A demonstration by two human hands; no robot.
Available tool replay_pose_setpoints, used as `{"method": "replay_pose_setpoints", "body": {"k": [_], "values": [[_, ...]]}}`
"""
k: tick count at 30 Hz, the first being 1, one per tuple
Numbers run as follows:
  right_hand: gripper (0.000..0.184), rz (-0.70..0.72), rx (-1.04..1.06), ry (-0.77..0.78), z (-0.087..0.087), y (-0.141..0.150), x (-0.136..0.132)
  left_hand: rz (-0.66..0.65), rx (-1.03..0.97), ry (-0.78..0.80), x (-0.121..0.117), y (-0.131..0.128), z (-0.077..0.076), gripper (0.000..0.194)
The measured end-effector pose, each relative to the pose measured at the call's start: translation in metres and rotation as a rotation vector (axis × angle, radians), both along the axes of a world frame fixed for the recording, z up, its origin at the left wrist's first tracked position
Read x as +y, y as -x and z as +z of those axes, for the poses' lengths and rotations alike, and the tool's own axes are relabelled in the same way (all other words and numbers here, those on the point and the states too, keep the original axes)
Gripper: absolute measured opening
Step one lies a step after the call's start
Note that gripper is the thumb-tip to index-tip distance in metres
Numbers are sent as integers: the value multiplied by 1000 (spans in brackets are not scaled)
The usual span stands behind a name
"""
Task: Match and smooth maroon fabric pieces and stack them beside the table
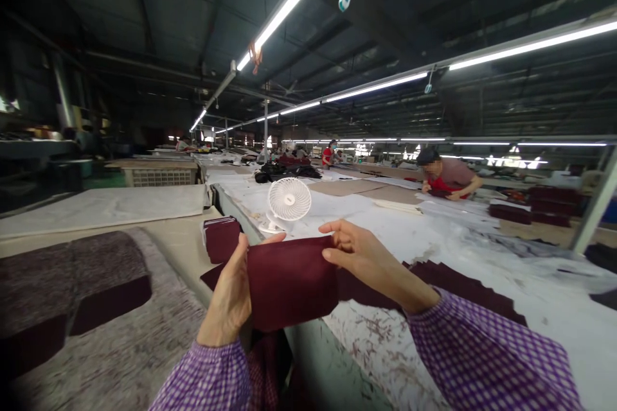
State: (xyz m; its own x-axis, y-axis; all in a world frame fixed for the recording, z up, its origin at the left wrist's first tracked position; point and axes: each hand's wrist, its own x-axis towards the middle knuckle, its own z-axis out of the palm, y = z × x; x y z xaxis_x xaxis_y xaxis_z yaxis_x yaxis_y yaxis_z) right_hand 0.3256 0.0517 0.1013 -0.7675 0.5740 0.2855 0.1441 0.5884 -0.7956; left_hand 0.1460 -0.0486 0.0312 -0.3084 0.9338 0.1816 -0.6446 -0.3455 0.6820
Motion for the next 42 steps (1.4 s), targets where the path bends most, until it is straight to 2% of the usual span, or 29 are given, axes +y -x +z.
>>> {"method": "replay_pose_setpoints", "body": {"k": [9, 18, 27, 29, 30, 34, 35, 36, 40, 42], "values": [[34, -12, -34, 25, -8, -2, 1, 288, 314, -65, 1, -3, 1, 58], [34, -42, -17, 1, -7, -2, 4, 259, 273, -6, 3, 0, 1, 64], [35, -48, -20, -1, -5, -4, 1, 294, 232, -19, 1, 10, -4, 59], [35, -41, -22, -17, -6, -4, 3, 330, 256, -7, 1, 11, -5, 59], [34, -43, -22, -31, -7, -3, 4, 389, 290, 1, 0, 12, -6, 57], [31, -136, -21, -213, -11, -3, 6, 889, 555, 64, -3, 5, -8, 39], [31, -174, -24, -285, -12, -3, 5, 964, 625, 74, -4, 0, -8, 34], [30, -207, -25, -356, -12, -3, 2, 987, 696, 82, -5, -5, -8, 31], [30, -269, -19, -578, -12, -2, -12, 906, 998, 78, -9, -28, -6, 28], [32, -301, -24, -671, -13, -2, -13, 1019, 1045, 29, -11, -37, -5, 26]]}}
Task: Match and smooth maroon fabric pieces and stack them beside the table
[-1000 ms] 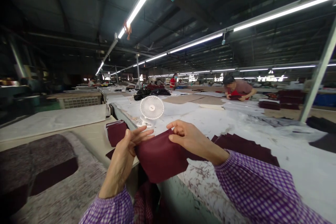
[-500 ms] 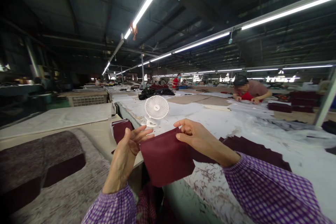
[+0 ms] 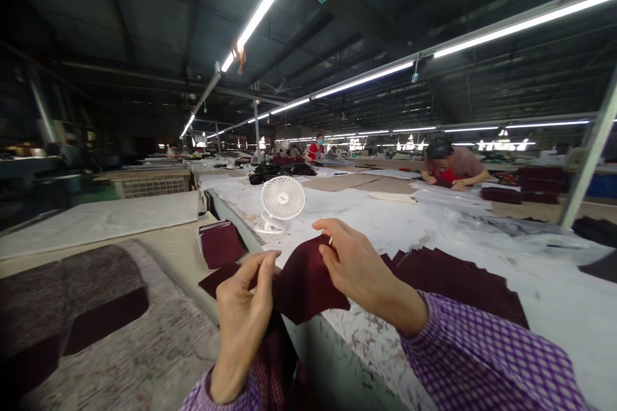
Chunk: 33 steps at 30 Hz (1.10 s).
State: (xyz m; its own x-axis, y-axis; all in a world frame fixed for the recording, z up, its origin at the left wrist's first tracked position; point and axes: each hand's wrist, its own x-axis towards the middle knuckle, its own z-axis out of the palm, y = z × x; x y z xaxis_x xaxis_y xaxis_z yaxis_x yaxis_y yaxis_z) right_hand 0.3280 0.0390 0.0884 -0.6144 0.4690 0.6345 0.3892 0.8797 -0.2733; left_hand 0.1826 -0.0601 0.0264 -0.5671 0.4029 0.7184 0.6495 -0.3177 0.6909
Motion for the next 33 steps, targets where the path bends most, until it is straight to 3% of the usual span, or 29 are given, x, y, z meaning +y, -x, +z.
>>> {"method": "replay_pose_setpoints", "body": {"k": [2, 4, 8, 11, 14, 18, 21, 23, 28, 33], "values": [[34, -59, -16, -71, -2, -1, 5, 89, 23, -134, -4, -5, 1, 22], [36, -125, -29, -104, -4, -1, 12, 23, -8, -139, -9, -9, 2, 24], [37, -80, -40, -62, -9, 0, 10, -440, -149, 112, -6, -19, -1, 30], [34, 107, -49, 38, -10, 3, -6, -733, -287, 106, 6, -27, -6, 55], [35, 289, -51, 144, -7, 5, -19, -984, -504, 24, 18, -31, -7, 52], [32, 395, -36, 271, 2, 4, -20, -979, -756, -63, 23, -25, -5, 36], [22, 266, 81, 122, 8, 0, -10, -1017, -831, -37, 20, -18, -4, 37], [30, 178, 75, 77, 10, -3, -2, -1032, -864, -40, 18, -13, -3, 37], [22, 192, -62, 315, 7, -8, 14, -930, -853, -104, 20, -2, -4, 33], [31, 175, -34, 348, 2, -8, 19, -837, -898, -140, 28, 10, -9, 29]]}}
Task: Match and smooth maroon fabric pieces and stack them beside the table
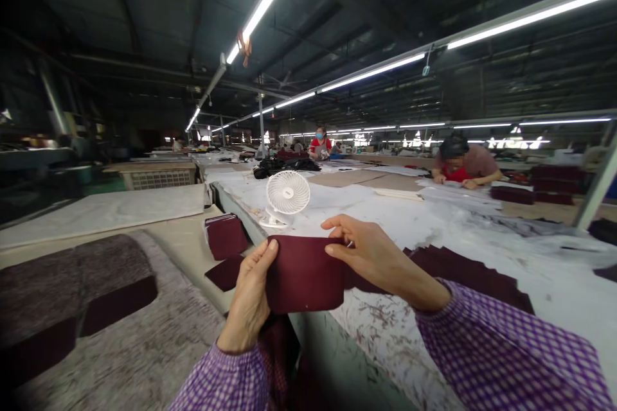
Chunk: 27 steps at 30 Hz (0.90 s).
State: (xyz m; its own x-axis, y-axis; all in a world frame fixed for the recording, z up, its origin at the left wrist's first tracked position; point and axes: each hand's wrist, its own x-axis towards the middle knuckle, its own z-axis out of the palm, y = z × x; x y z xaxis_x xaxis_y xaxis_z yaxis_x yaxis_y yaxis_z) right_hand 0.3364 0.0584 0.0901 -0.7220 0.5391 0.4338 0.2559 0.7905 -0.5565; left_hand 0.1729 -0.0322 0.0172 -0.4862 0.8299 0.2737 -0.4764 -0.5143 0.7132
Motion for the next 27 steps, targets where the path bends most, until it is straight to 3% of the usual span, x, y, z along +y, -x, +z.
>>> {"method": "replay_pose_setpoints", "body": {"k": [5, 10, 17, 20, 22, 24, 27], "values": [[32, -51, 6, -18, 1, 0, 1, 16, -1, -25, 7, 9, -7, 22], [29, -33, -4, -29, 0, 0, 5, 97, 20, -45, 11, 12, -11, 23], [27, -12, -13, -28, -4, 1, 13, 99, 44, -6, 12, 10, -13, 25], [27, -82, 6, -163, -4, 2, 14, 134, 84, 29, 16, 13, -17, 27], [26, -126, 13, -255, -2, 2, 11, 249, 166, 68, 19, 13, -19, 26], [31, -59, -44, -171, 1, 2, 6, 435, 299, 109, 21, 7, -18, 24], [48, 106, -130, 202, 4, 4, 1, 602, 552, 96, 18, -17, -11, 18]]}}
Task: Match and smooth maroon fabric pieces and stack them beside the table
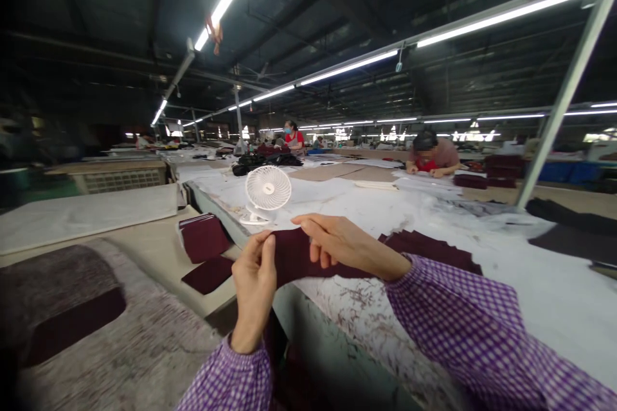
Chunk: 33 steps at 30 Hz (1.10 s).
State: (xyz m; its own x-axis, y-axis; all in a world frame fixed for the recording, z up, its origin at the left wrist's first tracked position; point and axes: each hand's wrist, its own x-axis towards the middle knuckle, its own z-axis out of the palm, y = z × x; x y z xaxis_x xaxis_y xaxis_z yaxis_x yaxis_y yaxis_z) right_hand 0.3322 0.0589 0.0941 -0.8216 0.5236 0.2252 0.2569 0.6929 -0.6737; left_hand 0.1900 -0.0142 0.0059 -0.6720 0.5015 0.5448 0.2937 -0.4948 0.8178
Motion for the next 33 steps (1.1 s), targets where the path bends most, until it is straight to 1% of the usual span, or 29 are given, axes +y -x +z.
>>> {"method": "replay_pose_setpoints", "body": {"k": [1, 2, 3, 5, 7, 9, 10, 12, 14, 15, 17, 20, 22, 23, 25, 27, 28, 29, 31, 33], "values": [[53, 10, -1, 89, 1, 0, 0, -21, 86, -7, -2, -10, 3, 18], [55, 8, -1, 137, 1, -1, 0, -64, 159, -21, -5, -19, 6, 18], [55, 4, -8, 152, 2, -3, 1, -121, 217, -38, -7, -28, 8, 19], [45, 1, -30, 128, 4, -9, 4, -225, 272, -62, -10, -39, 11, 21], [30, -17, -1, 81, 9, -18, 9, -270, 265, -71, -10, -40, 12, 22], [21, -79, 87, -9, 16, -28, 17, -257, 249, -56, -6, -33, 9, 22], [24, -105, 130, -58, 21, -32, 22, -233, 245, -34, -2, -27, 6, 22], [46, -115, 161, -87, 27, -41, 35, -190, 236, 48, 7, -13, -4, 21], [64, -95, 106, -23, 29, -49, 52, -182, 198, 138, 17, 1, -16, 22], [67, -102, 54, 17, 28, -52, 61, -187, 173, 170, 22, 7, -22, 22], [63, -160, -57, 66, 21, -56, 79, -208, 143, 216, 29, 14, -32, 23], [49, -229, -124, 96, 10, -59, 95, -229, 182, 262, 32, 15, -38, 22], [40, -244, -125, 90, 8, -61, 96, -231, 229, 277, 32, 14, -38, 22], [39, -255, -123, 67, 10, -62, 93, -227, 248, 282, 31, 13, -37, 22], [48, -276, -123, -3, 16, -66, 87, -222, 269, 288, 30, 12, -37, 22], [61, -238, -126, -29, 24, -71, 81, -213, 294, 303, 30, 12, -37, 22], [64, -194, -126, -4, 28, -74, 80, -193, 323, 318, 30, 13, -38, 21], [63, -141, -114, 42, 31, -77, 81, -165, 366, 339, 30, 13, -39, 21], [54, -52, -71, 144, 31, -80, 88, -115, 489, 389, 30, 14, -39, 19], [44, -42, -100, 165, 23, -79, 101, -120, 625, 442, 30, 14, -40, 16]]}}
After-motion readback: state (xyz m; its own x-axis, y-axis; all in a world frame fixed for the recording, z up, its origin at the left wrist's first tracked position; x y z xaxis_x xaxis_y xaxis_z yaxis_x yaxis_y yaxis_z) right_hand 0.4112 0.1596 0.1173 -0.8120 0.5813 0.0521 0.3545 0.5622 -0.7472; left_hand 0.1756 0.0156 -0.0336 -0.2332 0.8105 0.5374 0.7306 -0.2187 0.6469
